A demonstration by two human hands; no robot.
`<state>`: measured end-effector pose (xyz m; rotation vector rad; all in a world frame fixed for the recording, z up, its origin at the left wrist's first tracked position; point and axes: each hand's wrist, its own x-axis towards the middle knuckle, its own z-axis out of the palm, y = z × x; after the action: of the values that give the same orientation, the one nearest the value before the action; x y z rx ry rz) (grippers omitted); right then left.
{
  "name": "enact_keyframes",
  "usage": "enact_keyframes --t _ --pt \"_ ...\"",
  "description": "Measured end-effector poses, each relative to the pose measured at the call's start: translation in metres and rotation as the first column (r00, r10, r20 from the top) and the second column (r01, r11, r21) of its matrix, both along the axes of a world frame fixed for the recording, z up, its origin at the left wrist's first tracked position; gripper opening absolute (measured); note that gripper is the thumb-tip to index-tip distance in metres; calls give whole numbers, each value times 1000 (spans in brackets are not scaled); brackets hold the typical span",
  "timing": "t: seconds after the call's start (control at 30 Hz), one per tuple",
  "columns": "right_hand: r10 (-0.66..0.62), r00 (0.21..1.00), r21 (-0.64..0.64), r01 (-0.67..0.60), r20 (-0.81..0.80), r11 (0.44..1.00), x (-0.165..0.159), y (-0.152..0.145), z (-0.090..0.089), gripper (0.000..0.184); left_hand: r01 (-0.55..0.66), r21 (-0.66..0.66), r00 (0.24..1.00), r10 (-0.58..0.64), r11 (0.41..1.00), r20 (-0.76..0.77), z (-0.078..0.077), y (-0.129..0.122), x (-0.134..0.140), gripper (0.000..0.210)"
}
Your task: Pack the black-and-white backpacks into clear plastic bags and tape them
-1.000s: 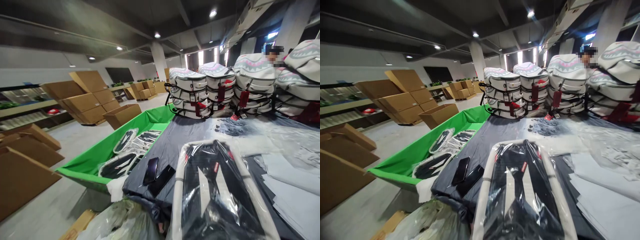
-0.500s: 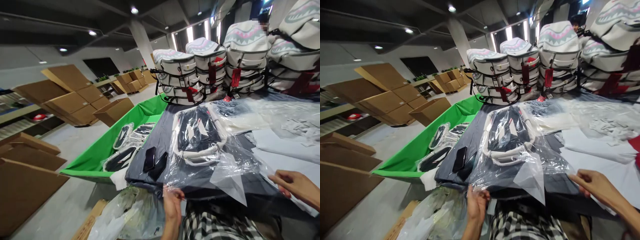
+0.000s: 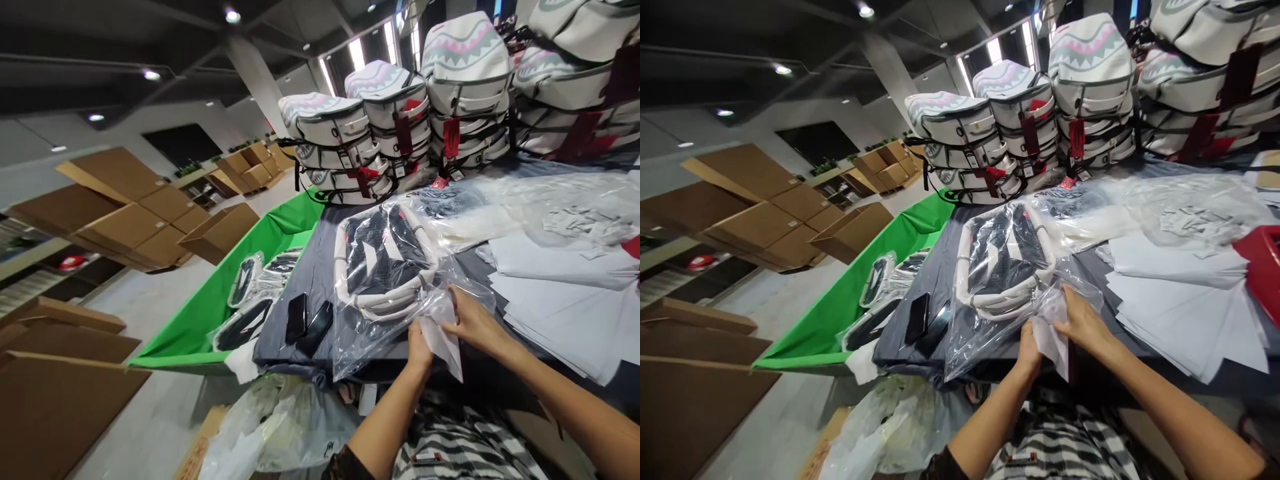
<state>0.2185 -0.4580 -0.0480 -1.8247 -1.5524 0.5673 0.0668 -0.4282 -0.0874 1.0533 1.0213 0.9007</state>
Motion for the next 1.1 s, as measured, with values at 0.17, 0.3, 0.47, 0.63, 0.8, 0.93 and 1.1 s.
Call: enact_keyframes --t 0.17,0.3,0.47,0.63,0.8,0.93,1.1 --pt "-12 999 47 10 38 999 50 -12 28 35 93 48 995 -95 995 35 0 -6 -4 33" --pt "22 961 -324 -115 -275 939 35 -20 36 40 157 109 987 -161 982 30 -9 -16 -3 41" --pt "35 913 -262 -153 -406 953 -9 -36 8 39 175 60 984 -177 983 18 -21 -22 15 36" --pt "72 996 -136 -65 50 989 20 -42 26 17 224 163 971 -206 961 -118 -13 -18 13 37" --pt "-5 764 106 -84 645 991 48 -53 58 19 137 202 911 -43 970 -409 -5 -15 0 31" --pt "-73 502 291 -372 862 882 33 -74 50 28 213 280 865 -47 936 -499 5 -14 -19 18" --pt "-117 625 431 -379 772 819 26 -89 22 33 364 310 801 -125 878 -586 32 -8 -40 20"
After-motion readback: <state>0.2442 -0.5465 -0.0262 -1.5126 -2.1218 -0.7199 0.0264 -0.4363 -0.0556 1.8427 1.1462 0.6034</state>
